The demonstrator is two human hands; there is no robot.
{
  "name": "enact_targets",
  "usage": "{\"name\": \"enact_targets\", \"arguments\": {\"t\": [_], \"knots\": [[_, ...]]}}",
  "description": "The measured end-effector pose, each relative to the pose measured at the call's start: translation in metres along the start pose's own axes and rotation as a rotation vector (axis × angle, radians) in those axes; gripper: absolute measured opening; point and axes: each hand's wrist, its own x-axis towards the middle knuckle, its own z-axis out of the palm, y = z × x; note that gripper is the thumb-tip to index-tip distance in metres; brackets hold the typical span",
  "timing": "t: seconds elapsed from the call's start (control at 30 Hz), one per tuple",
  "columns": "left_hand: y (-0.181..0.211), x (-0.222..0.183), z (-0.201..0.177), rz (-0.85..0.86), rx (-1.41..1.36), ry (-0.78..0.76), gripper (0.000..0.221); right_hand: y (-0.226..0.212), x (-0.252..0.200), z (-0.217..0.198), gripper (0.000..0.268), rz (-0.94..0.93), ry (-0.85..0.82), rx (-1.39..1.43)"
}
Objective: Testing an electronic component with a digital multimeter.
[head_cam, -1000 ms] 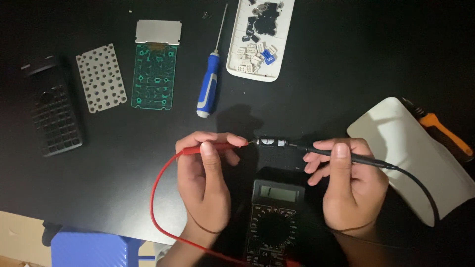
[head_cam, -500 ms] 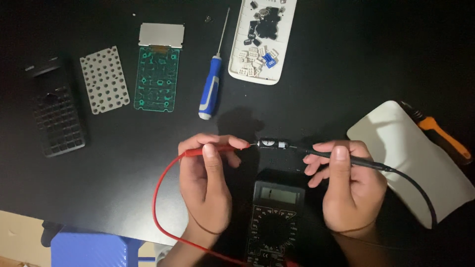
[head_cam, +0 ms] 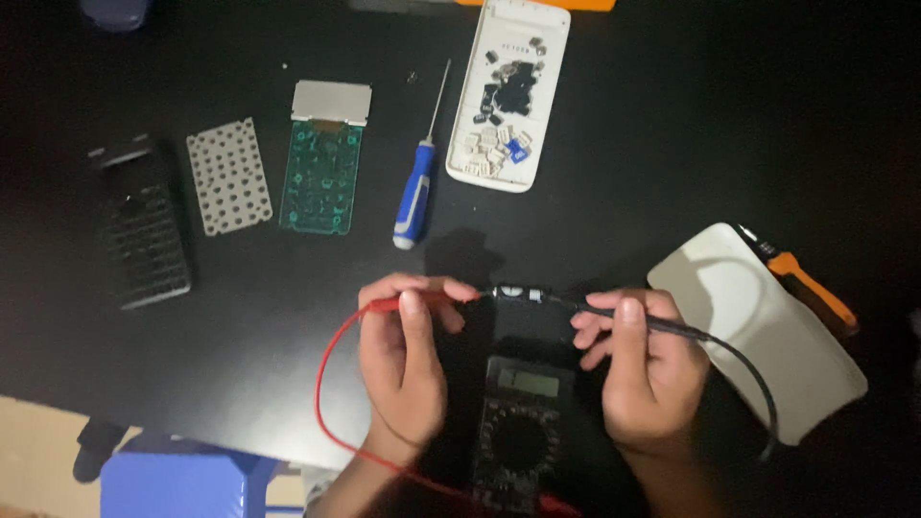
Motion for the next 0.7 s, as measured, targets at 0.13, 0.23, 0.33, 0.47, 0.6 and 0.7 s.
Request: {"name": "enact_targets", "arguments": {"t": [0.13,0.23,0.33,0.47,0.6,0.7], "knots": [[-0.003,0.001,0.000,0.029,-0.008,-0.012,0.018,-0.003,0.002,0.000,0.035,-0.015,0.002,-0.008],[-0.008,0.002,-0.001,0.025,0.026,-0.005,0.020,0.009,0.004,0.000,0.034,0.003,-0.009,0.009],[-0.007,0.000,-0.001,0.004,0.023,-0.001,0.019,0.001,0.002,-0.001,0.034,0.023,-0.009,0.004],[0.000,0.003,-0.001,0.017,0.075,-0.006,0.020,-0.006,0.002,0.000,0.035,-0.016,0.000,0.006],[-0.003,0.002,-0.002,0.048,0.071,-0.014,0.020,0.000,0.003,-0.001,0.037,-0.012,-0.002,-0.014],[-0.004,0.000,-0.004,0.051,0.059,-0.019,0.020,0.007,0.001,0.000,0.036,-0.054,-0.020,0.019]]}}
